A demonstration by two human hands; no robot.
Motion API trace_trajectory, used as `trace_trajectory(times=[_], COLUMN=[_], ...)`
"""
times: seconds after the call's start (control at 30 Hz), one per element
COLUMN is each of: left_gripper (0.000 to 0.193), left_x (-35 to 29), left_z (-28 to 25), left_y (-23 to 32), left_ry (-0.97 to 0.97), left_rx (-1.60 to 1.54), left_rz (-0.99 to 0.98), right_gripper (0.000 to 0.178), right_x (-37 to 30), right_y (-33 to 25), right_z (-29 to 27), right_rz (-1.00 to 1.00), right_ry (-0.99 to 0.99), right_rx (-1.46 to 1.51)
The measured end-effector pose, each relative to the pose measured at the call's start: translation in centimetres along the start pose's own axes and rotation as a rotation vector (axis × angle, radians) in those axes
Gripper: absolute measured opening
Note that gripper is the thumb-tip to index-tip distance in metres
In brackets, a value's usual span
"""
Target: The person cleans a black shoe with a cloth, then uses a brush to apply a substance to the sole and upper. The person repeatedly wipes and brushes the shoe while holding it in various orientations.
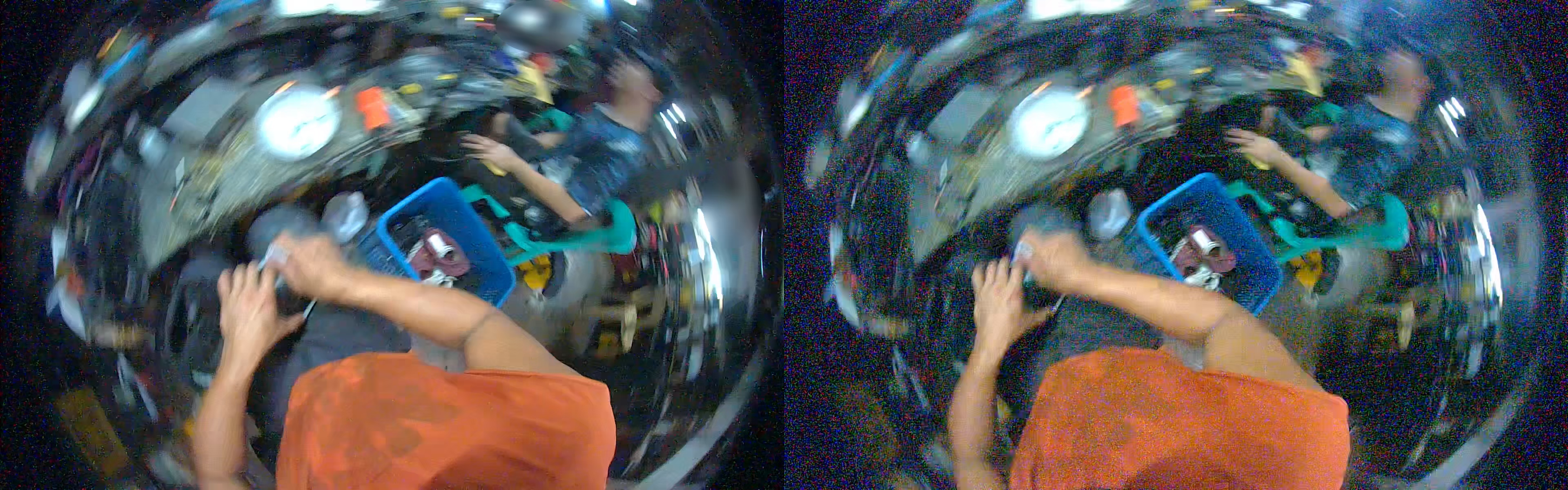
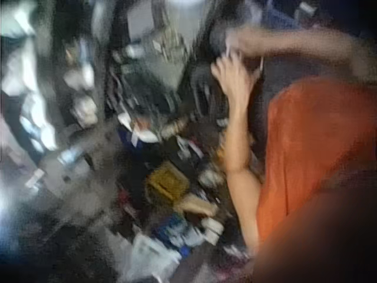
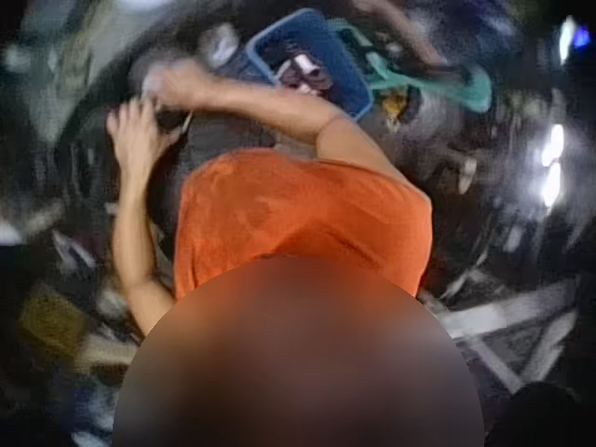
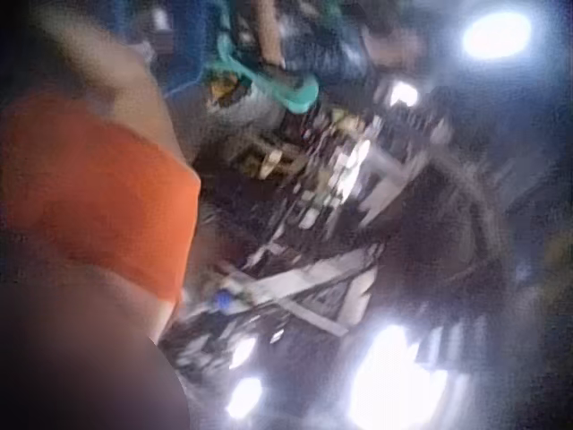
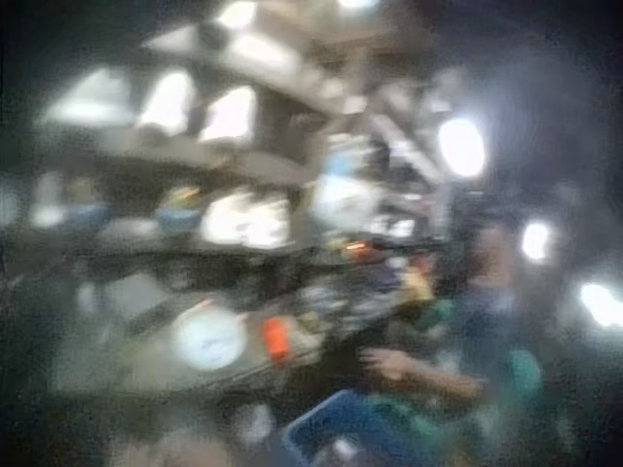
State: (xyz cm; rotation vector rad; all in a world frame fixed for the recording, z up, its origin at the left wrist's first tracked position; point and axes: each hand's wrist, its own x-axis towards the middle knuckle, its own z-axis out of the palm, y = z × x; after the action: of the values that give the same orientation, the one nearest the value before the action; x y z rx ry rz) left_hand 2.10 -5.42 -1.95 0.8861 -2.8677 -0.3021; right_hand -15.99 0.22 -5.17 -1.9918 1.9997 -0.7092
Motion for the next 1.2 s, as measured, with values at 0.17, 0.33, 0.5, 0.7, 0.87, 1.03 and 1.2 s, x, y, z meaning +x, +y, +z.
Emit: trace_trajectory(times=[0.17, 0.33, 0.5, 0.7, 0.87, 1.03, 1.2], left_gripper=[0.101, 0.103, 0.104, 0.105, 0.092, 0.082, 0.046], left_x=[0.5, 0.3, 0.7, 2.1, 0.0, -2.8, -4.0], left_z=[-0.7, -0.1, 0.2, -1.5, -0.9, 2.1, 3.0], left_y=[2.0, 1.7, 1.4, 1.7, 3.7, 3.2, 3.0], left_ry=[-0.024, -0.048, 0.003, -0.073, 0.012, 0.102, 0.113], left_rx=[0.062, 0.116, 0.134, 0.117, -0.013, -0.011, 0.133], left_rz=[-0.044, -0.026, 0.027, 0.097, 0.105, 0.129, 0.15], right_gripper=[0.031, 0.03, 0.03, 0.027, 0.025, 0.026, 0.028], right_x=[-1.4, -2.0, -1.3, -4.4, -5.4, -4.6, -3.7], right_y=[1.3, 1.5, 0.6, 1.7, 5.4, 3.9, 3.3], right_z=[1.0, 1.7, 0.2, -3.4, -8.6, -9.5, -7.7], right_rz=[-0.032, -0.029, -0.09, 0.046, 0.271, 0.389, 0.499], right_ry=[0.106, 0.163, 0.391, -0.007, 0.3, 0.053, 0.026], right_rx=[0.096, 0.096, 0.126, 0.233, 0.665, 0.82, 1.112])
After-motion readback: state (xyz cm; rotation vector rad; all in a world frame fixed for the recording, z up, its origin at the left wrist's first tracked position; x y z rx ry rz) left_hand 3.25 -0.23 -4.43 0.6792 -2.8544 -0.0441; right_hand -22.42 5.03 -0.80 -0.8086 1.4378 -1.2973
